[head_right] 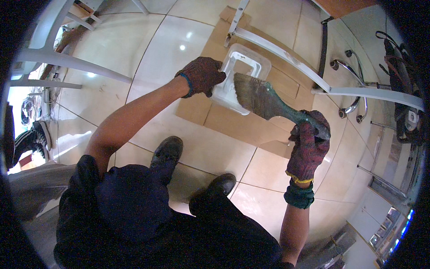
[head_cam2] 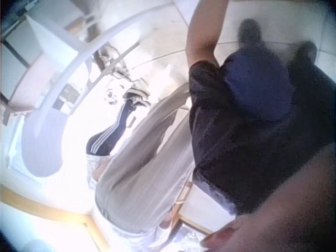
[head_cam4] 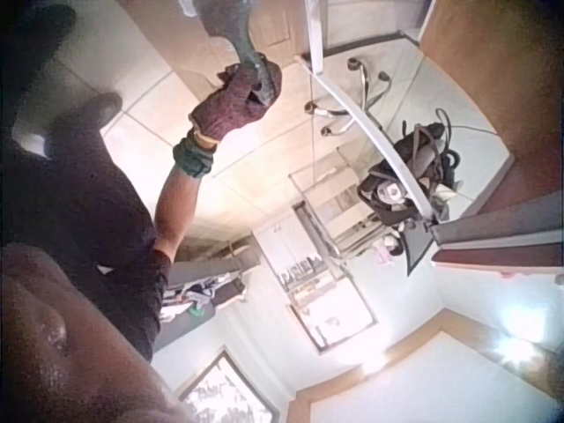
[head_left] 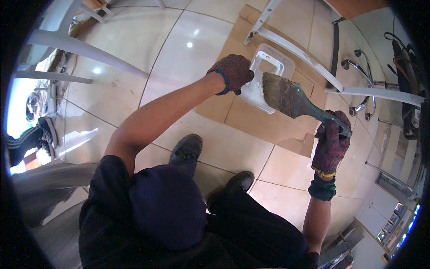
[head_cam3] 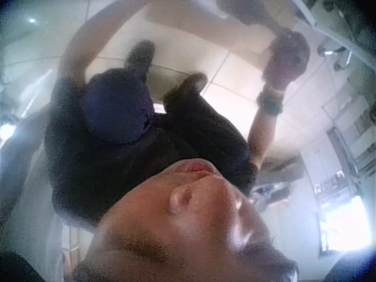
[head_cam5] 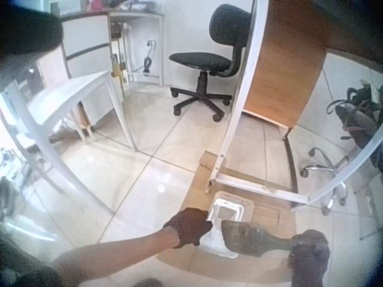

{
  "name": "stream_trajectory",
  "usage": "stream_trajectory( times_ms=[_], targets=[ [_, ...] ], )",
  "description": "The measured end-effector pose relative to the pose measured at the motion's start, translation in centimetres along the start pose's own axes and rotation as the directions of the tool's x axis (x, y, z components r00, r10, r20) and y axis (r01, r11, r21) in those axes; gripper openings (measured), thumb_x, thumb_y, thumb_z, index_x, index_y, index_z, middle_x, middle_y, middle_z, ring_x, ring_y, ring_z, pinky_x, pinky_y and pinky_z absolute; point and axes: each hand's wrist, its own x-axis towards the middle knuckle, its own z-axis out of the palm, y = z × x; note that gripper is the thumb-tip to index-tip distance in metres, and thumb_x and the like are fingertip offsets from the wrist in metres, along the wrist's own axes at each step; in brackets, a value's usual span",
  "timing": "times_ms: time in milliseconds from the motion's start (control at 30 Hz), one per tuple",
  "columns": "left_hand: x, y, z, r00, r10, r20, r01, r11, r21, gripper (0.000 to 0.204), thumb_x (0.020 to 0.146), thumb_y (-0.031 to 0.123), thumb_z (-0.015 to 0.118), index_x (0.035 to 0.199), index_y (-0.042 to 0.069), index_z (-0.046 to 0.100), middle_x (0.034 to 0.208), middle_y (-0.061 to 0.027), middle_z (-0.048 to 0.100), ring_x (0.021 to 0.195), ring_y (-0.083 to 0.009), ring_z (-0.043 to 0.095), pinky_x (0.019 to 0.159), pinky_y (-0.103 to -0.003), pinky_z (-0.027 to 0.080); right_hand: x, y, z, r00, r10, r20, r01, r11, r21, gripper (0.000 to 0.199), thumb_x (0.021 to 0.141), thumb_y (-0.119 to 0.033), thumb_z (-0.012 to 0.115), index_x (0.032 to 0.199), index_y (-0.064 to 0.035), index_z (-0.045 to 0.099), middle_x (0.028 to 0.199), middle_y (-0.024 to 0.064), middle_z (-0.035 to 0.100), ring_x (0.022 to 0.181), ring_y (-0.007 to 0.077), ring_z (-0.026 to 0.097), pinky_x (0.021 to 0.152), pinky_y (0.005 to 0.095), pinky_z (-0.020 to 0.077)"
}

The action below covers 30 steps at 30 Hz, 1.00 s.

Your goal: The person kneels on the floor and uses a paintbrush to apply white paint to the metal frame of a table. Another person sits nearby and applies tape to the table frame. The camera wearer repeatedly dips the brush into a paint container and paints the frame legs and crossbars.

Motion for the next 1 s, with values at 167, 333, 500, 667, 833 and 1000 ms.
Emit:
stream_trajectory(
  times_ms=[167,333,500,667,833,1000],
  targets=[
    [0.2,0.3,-0.2,0.999,0.012,0.035,-0.013,0.999,0.045,0.036,0.085,0.027,0.049,0.087,-0.008,0.059,0.065,-0.0178,0.063,0.054,-0.0214,0.065,0.056,-0.034,0.054,0.4,0.3,-0.1,0.996,-0.085,-0.032,0.086,0.996,0.035,0.035,0.086,-0.023,0.06,0.114,-0.0042,0.05,0.099,0.012,0.062,0.068,0.0142,0.055,0.057,0.0279,0.0474],
    [0.3,0.7,-0.7,0.991,-0.114,0.067,0.118,0.991,-0.065,0.035,0.085,0.027,0.049,0.084,-0.007,0.06,0.065,-0.0175,0.063,0.053,-0.0211,0.065,0.056,-0.033,0.054,1.1,-0.8,-0.8,0.977,-0.207,-0.042,0.211,0.97,0.117,0.032,0.087,-0.022,0.058,0.112,-0.0044,0.05,0.101,0.017,0.061,0.067,0.0169,0.055,0.057,0.0291,0.0472],
    [-0.1,1.3,-1.3,0.999,-0.023,0.046,0.024,1.0,-0.012,0.036,0.087,0.027,0.048,0.086,-0.007,0.06,0.064,-0.0166,0.063,0.051,-0.0209,0.064,0.055,-0.034,0.054,1.2,-1.6,-0.9,0.976,-0.209,-0.053,0.214,0.97,0.114,0.031,0.087,-0.021,0.057,0.111,-0.0034,0.05,0.103,0.018,0.06,0.066,0.0175,0.054,0.057,0.0294,0.0462],
    [0.1,1.9,-1.5,0.999,-0.039,0.014,0.04,0.999,-0.035,0.036,0.087,0.028,0.046,0.09,-0.005,0.06,0.064,-0.0162,0.063,0.051,-0.0214,0.064,0.056,-0.034,0.054,0.9,-0.3,-0.9,0.961,-0.272,-0.052,0.275,0.958,0.081,0.034,0.086,-0.023,0.058,0.112,-0.0031,0.048,0.1,0.0188,0.06,0.064,0.0167,0.055,0.054,0.0276,0.0468],
    [0.0,2.4,-1.6,0.985,-0.166,-0.051,0.166,0.986,0.004,0.034,0.088,0.027,0.045,0.095,-0.003,0.06,0.066,-0.0153,0.063,0.052,-0.0225,0.065,0.057,-0.034,0.054,1.2,-0.7,-1.3,0.969,-0.245,-0.007,0.245,0.966,0.078,0.035,0.085,-0.025,0.06,0.111,-0.0035,0.05,0.099,0.0185,0.061,0.064,0.0166,0.056,0.055,0.0285,0.0505],
    [0.2,0.7,-0.2,0.998,0.003,-0.066,0.009,0.981,0.193,0.034,0.088,0.025,0.044,0.096,-0.003,0.059,0.068,-0.0161,0.063,0.054,-0.022,0.065,0.058,-0.034,0.054,0.8,-0.4,-0.6,0.972,-0.23,-0.048,0.234,0.964,0.126,0.036,0.084,-0.027,0.061,0.11,-0.0041,0.05,0.101,0.0188,0.061,0.066,0.0161,0.057,0.056,0.0288,0.0509]
  ],
)
